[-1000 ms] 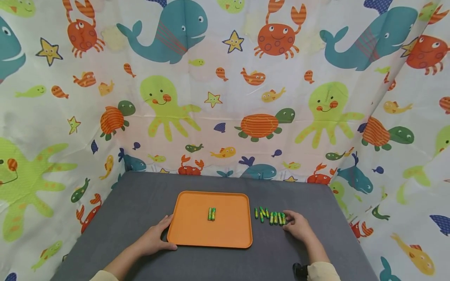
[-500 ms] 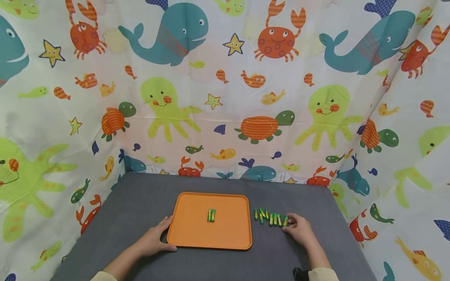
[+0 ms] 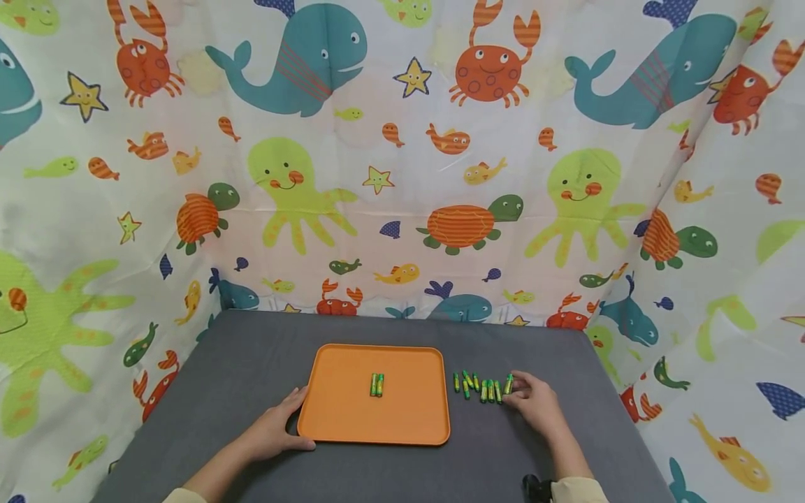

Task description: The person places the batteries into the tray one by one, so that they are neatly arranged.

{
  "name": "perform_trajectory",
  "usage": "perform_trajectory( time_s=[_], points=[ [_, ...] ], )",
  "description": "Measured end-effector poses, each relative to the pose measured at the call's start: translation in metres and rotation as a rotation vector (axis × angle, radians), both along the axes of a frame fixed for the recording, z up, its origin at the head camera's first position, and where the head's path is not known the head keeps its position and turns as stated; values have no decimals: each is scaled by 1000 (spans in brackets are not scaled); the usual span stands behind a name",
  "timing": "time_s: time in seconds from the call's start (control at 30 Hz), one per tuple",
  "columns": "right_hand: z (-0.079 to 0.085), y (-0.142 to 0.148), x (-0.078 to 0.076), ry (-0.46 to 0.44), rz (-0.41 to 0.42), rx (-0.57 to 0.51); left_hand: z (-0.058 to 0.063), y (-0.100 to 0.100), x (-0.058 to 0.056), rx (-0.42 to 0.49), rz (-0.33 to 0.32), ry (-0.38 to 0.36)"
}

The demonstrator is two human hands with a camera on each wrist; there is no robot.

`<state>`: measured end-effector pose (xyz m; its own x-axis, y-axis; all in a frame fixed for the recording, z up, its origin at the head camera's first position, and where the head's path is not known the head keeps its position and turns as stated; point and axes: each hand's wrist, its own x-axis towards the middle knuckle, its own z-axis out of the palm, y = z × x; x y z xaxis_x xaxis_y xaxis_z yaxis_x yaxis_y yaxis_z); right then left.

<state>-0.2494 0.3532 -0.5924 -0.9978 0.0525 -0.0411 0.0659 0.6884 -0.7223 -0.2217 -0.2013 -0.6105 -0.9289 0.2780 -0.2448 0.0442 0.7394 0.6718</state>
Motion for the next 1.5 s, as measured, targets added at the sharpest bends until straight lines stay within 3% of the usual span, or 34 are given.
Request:
perform_trajectory(
  time_s=[0.57,1.07,1.5],
  points=[
    [35,-45,-3,32,56,-37,-1,1,0,-17,8,-11],
    [45,-83,-9,36,135,-88,1,2,2,-13,11,-16],
    [54,-125,-24,26,199,-98,1,0,1,17,1,0]
  ],
)
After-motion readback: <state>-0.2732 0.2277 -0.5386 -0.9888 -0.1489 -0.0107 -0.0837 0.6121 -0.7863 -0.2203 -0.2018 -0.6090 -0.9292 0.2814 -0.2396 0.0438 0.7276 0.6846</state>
